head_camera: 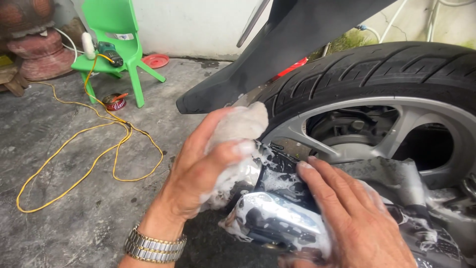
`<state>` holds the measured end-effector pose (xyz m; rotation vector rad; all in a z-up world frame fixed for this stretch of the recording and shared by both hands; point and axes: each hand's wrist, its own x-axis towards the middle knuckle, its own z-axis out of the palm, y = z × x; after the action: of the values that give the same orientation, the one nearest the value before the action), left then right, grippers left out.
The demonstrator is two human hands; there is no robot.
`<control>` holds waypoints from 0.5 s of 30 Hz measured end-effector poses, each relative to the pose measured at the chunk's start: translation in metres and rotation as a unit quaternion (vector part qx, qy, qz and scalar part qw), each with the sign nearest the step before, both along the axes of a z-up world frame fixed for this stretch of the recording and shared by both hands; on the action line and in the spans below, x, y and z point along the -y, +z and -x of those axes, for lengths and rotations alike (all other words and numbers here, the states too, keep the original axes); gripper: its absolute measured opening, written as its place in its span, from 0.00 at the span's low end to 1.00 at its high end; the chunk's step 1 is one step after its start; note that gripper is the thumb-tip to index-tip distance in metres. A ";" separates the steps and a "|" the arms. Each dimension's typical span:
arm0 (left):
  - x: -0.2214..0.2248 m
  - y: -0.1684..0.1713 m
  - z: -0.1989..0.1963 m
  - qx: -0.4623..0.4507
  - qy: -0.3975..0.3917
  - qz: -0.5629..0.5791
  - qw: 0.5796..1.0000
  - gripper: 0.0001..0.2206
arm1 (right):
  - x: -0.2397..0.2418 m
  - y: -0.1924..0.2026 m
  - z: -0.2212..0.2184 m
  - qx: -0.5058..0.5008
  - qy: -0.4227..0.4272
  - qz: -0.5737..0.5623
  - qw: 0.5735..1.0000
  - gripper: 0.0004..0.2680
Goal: The person scrubs the soapy seat of a motorcycle with a cloth, moving from the top surface to the rear tail section. They then move down to scrub the chrome exhaust pipe and surrounding components near the rear wheel.
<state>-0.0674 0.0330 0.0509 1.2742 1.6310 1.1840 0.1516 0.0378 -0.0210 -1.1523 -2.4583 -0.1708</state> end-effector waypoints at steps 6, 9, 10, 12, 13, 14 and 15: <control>0.014 -0.042 -0.002 0.329 0.072 -0.060 0.940 0.32 | -0.001 0.000 -0.003 -0.010 0.006 -0.001 1.000 0.48; 0.033 -0.039 -0.015 0.305 0.149 -0.022 0.940 0.31 | -0.003 0.000 -0.004 0.004 -0.019 -0.004 1.000 0.50; 0.043 -0.039 -0.017 0.298 0.179 -0.007 0.938 0.31 | -0.002 -0.002 -0.002 0.011 -0.023 -0.002 1.000 0.50; 0.040 -0.045 -0.009 0.294 0.209 0.010 0.933 0.31 | 0.001 0.000 0.004 0.020 -0.027 0.001 0.999 0.51; 0.028 -0.051 0.002 0.221 0.125 -0.073 0.965 0.30 | 0.004 0.003 0.008 -0.001 -0.027 0.001 1.000 0.50; 0.018 -0.055 0.013 0.141 0.037 -0.154 0.977 0.31 | 0.008 0.008 0.012 -0.025 -0.027 0.001 0.999 0.49; 0.011 -0.055 0.009 0.142 0.037 -0.152 0.977 0.31 | 0.009 0.007 0.010 -0.024 -0.027 0.002 0.999 0.49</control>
<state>-0.0761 0.0216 -0.0037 1.1683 1.3335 1.6299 0.1417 0.0291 -0.0142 -1.2115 -2.3876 -0.1512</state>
